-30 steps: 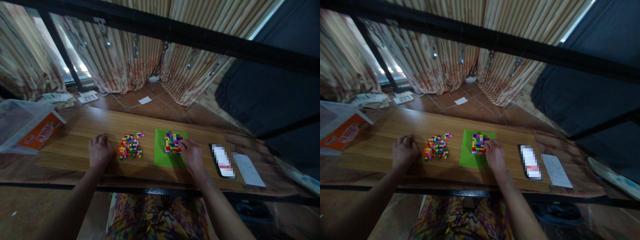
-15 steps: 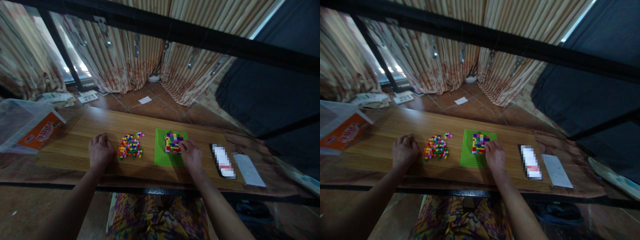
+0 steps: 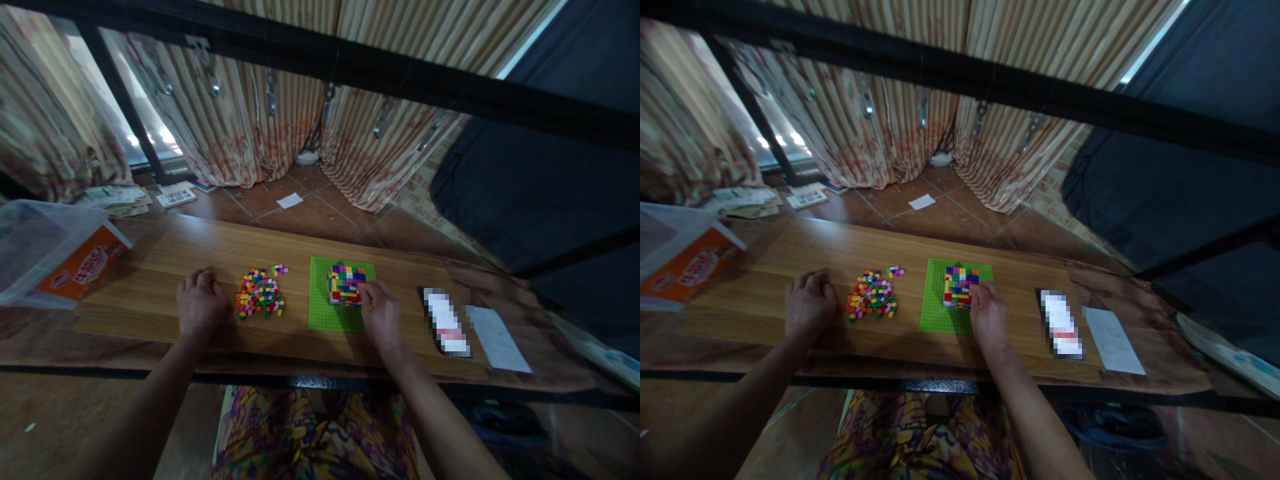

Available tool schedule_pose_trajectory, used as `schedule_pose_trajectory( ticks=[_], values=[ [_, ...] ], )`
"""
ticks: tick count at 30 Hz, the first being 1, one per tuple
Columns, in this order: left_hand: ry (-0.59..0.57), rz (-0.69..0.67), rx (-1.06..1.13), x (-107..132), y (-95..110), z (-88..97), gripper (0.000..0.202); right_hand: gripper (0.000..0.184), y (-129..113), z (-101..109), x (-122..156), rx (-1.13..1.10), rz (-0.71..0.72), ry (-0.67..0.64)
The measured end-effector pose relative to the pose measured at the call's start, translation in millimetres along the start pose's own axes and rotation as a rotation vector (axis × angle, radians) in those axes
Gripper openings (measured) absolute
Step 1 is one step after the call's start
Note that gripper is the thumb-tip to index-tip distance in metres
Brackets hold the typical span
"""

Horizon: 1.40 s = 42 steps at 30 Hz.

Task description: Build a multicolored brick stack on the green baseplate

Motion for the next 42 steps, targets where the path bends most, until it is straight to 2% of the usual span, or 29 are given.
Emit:
schedule_pose_trajectory(
  ticks=[9, 15, 26, 30, 34, 37, 40, 42],
  values=[
    [-0.016, 0.019, 0.031, 0.0, 0.6, 1.0, 0.032, 0.027, 1.7, 5.3, -4.0, -0.041, -0.031, 0.013],
    [-0.010, 0.011, 0.005, -0.2, 1.6, 1.5, 0.032, 0.030, 6.1, 2.3, 2.9, -0.017, 0.009, 0.055],
    [0.007, -0.015, 0.004, -0.3, 1.3, 1.1, 0.033, 0.029, 7.6, -1.4, 4.1, -0.011, 0.041, 0.039],
    [0.026, -0.028, -0.015, -1.0, 0.6, -0.3, 0.034, 0.026, 0.2, 10.8, 7.0, -0.039, 0.003, 0.115],
    [0.031, -0.033, -0.040, -0.7, 0.2, -1.4, 0.034, 0.022, -24.4, 19.0, 12.3, -0.101, 0.000, 0.196],
    [0.042, -0.017, -0.038, 0.2, -0.4, -0.8, 0.032, 0.021, -53.2, 4.1, 10.6, -0.190, 0.036, 0.111],
    [0.044, -0.015, -0.034, 1.1, 0.2, -0.2, 0.032, 0.022, -78.6, -25.9, 2.6, -0.271, 0.062, -0.010],
    [0.037, -0.017, -0.043, 1.3, 0.8, -0.2, 0.033, 0.023, -86.8, -49.0, -5.8, -0.291, 0.036, -0.053]
  ],
)
Point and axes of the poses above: each hand's wrist, its own x-axis away from the middle knuckle, its own z-axis out of the back of the hand, y = z × x, the point moved 6 cm from there along -x, towards the middle knuckle, and after that the axes turned 14 degrees about z, right-handed, at the moved point
